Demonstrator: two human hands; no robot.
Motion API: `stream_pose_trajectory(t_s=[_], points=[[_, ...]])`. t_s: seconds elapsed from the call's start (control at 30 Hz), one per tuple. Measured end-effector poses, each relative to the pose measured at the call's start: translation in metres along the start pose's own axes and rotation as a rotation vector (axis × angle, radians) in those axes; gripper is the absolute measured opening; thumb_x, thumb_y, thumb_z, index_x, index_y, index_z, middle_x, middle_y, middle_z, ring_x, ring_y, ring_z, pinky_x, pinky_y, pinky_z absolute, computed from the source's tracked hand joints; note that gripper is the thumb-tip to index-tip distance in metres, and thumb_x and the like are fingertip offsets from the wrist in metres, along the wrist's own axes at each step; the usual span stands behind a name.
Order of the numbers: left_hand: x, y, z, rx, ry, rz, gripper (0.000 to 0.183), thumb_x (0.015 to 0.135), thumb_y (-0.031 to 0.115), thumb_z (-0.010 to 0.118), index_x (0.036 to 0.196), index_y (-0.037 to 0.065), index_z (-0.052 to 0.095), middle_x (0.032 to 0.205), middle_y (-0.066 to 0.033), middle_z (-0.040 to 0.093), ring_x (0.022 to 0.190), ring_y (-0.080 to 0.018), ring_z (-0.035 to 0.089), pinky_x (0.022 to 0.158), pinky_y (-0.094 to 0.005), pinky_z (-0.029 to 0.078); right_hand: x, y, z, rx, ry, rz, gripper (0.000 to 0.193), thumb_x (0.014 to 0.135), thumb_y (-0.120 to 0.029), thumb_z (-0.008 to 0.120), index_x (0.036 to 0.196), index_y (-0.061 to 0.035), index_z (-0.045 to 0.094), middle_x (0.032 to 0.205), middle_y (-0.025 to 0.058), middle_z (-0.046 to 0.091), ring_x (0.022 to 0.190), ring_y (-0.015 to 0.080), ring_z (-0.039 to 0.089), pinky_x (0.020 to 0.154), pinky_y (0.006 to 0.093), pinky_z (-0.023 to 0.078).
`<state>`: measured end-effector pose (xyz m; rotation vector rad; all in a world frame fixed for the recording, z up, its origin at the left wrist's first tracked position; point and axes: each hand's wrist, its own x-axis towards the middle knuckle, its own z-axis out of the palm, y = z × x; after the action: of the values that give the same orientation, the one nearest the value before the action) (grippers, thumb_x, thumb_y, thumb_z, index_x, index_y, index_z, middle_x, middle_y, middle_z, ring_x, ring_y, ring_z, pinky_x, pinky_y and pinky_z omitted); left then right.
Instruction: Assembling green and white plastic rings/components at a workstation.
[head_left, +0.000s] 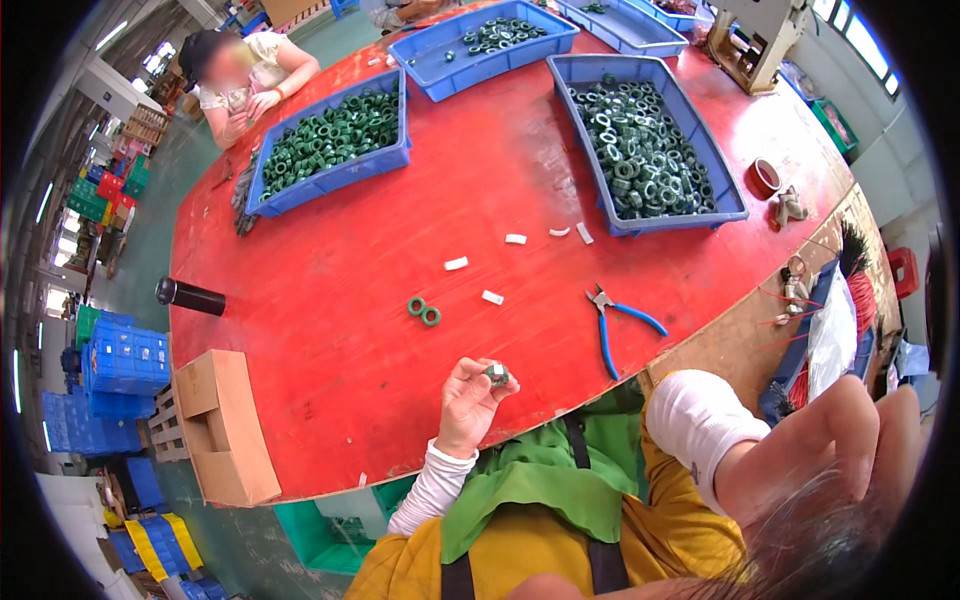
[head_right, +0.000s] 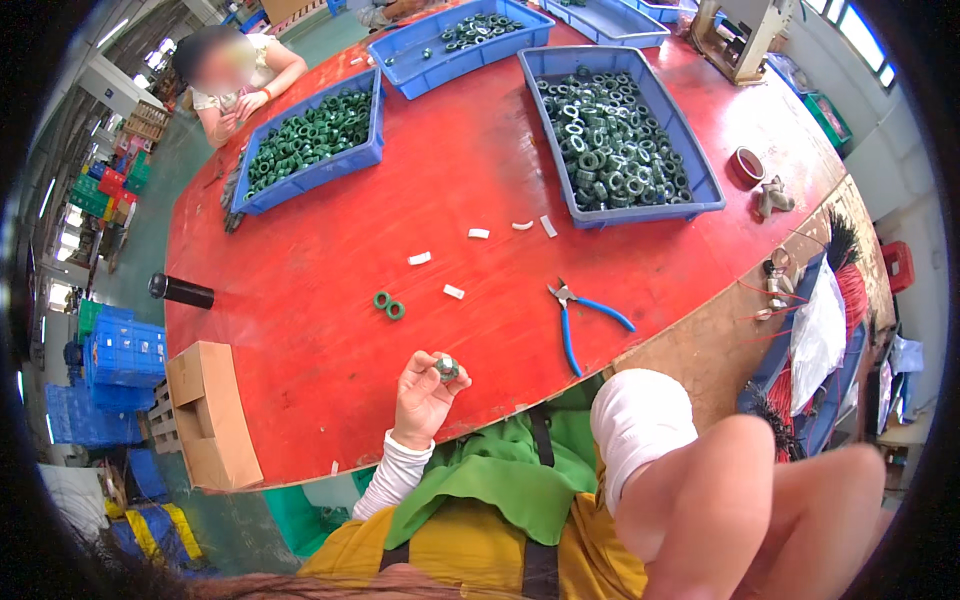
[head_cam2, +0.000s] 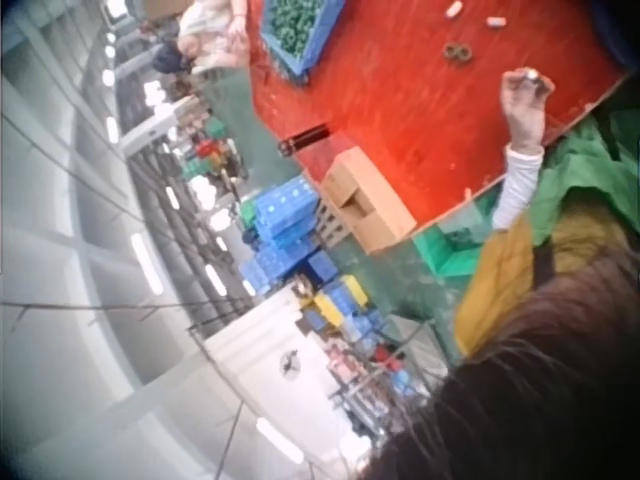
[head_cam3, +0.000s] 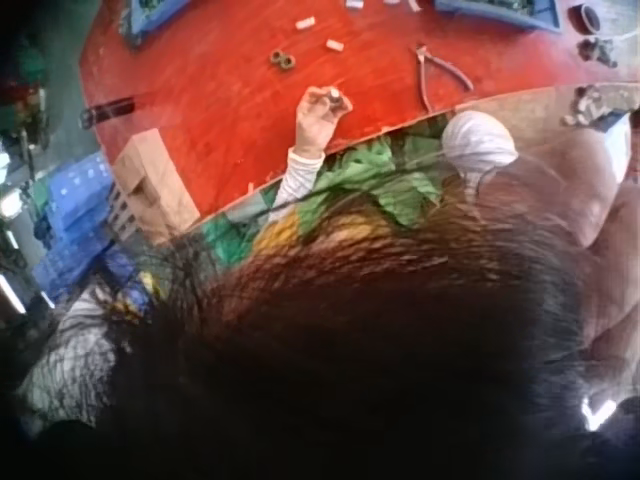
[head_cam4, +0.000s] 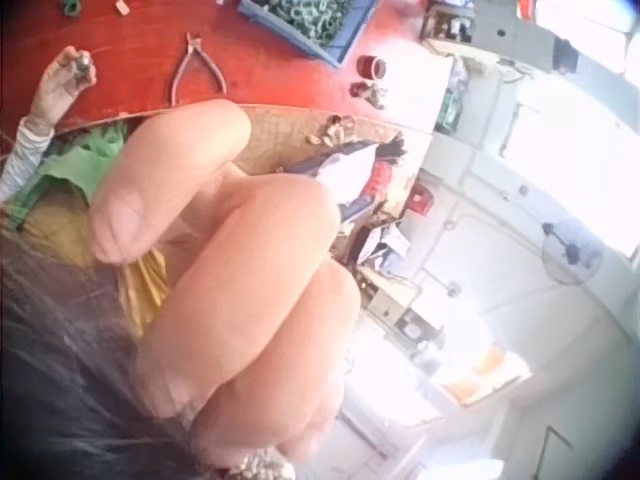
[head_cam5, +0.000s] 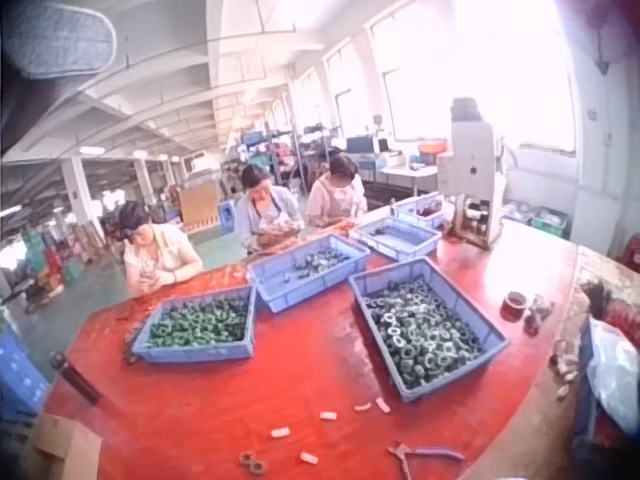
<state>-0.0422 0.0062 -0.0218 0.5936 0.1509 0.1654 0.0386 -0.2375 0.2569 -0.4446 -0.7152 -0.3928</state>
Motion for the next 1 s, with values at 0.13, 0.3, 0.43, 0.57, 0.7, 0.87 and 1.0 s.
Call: stream_pose_trajectory(t_s=[0.13, 0.3, 0.43, 0.57, 0.7, 0.87, 1.0], points=[[0.002, 0.000, -0.001, 0.015, 0.016, 0.000, 0.011, 0.090, 0.009, 0.059, 0.100, 0.009, 0.059, 0.102, -0.0094, 0.063, 0.094, -0.0292, 0.062, 0.082, -0.0434, 0.054, 0.004, -0.005, -0.013, 0.129, -0.083, 0.111, 0.018, 0.069, -0.004, 0.075, 0.077, -0.0103, 0.059, 0.078, 0.0039, 0.053, 0.080, 0.0138, 0.047, 0.077, 0.0317, 0.031], [0.007, -0.002, 0.007, 0.008, -0.032, -0.021, 0.012, 0.089, 0.010, 0.060, 0.101, 0.009, 0.059, 0.103, -0.0089, 0.062, 0.094, -0.0291, 0.062, 0.082, -0.0433, 0.054, 0.006, 0.041, -0.018, -0.128, -0.221, -0.032, 0.024, 0.079, -0.028, 0.065, 0.085, -0.0051, 0.061, 0.088, 0.0096, 0.054, 0.086, 0.0217, 0.049, 0.078, 0.0390, 0.039], [0.009, -0.004, 0.011, -0.046, -0.075, -0.021, 0.012, 0.090, 0.007, 0.058, 0.101, 0.005, 0.056, 0.101, -0.0119, 0.062, 0.093, -0.0279, 0.063, 0.083, -0.0423, 0.053, -0.026, 0.091, -0.064, -0.582, -0.303, 0.031, 0.031, 0.087, -0.031, 0.056, 0.095, -0.0020, 0.061, 0.103, 0.0164, 0.057, 0.094, 0.0286, 0.054, 0.081, 0.0432, 0.045], [0.005, -0.003, 0.003, -0.013, -0.056, -0.036, 0.010, 0.090, 0.009, 0.059, 0.100, 0.008, 0.056, 0.104, -0.0091, 0.061, 0.095, -0.0268, 0.063, 0.083, -0.0436, 0.054, -0.093, 0.155, -0.108, -0.805, -0.734, 0.701, 0.019, 0.085, -0.010, 0.062, 0.101, -0.0014, 0.064, 0.098, 0.0132, 0.061, 0.094, 0.0274, 0.059, 0.082, 0.0362, 0.047], [0.004, -0.003, 0.004, -0.022, -0.033, -0.044, 0.011, 0.090, 0.007, 0.058, 0.100, 0.007, 0.055, 0.105, -0.0086, 0.062, 0.095, -0.0243, 0.063, 0.084, -0.0435, 0.054, -0.136, 0.157, -0.126, -0.764, -0.728, 0.949, 0.020, 0.088, -0.010, 0.058, 0.105, -0.0011, 0.064, 0.098, 0.0149, 0.060, 0.093, 0.0297, 0.059, 0.079, 0.0371, 0.049], [0.006, -0.003, 0.005, 0.009, -0.061, -0.063, 0.011, 0.090, 0.007, 0.058, 0.100, 0.008, 0.055, 0.109, -0.0081, 0.062, 0.097, -0.0225, 0.063, 0.085, -0.0433, 0.054, -0.144, 0.158, -0.134, -0.718, -0.744, 0.978, 0.020, 0.088, -0.006, 0.055, 0.106, -0.0011, 0.063, 0.098, 0.0140, 0.060, 0.094, 0.0281, 0.059, 0.080, 0.0363, 0.048], [0.007, -0.006, 0.002, -0.016, -0.048, -0.063, 0.014, 0.090, 0.006, 0.057, 0.104, 0.005, 0.053, 0.108, -0.0096, 0.060, 0.097, -0.0236, 0.063, 0.085, -0.0432, 0.053, -0.148, 0.157, -0.128, -0.662, -0.730, 1.002, 0.020, 0.087, -0.006, 0.057, 0.105, -0.0032, 0.065, 0.096, 0.0131, 0.061, 0.090, 0.0280, 0.060, 0.076, 0.0359, 0.050]])
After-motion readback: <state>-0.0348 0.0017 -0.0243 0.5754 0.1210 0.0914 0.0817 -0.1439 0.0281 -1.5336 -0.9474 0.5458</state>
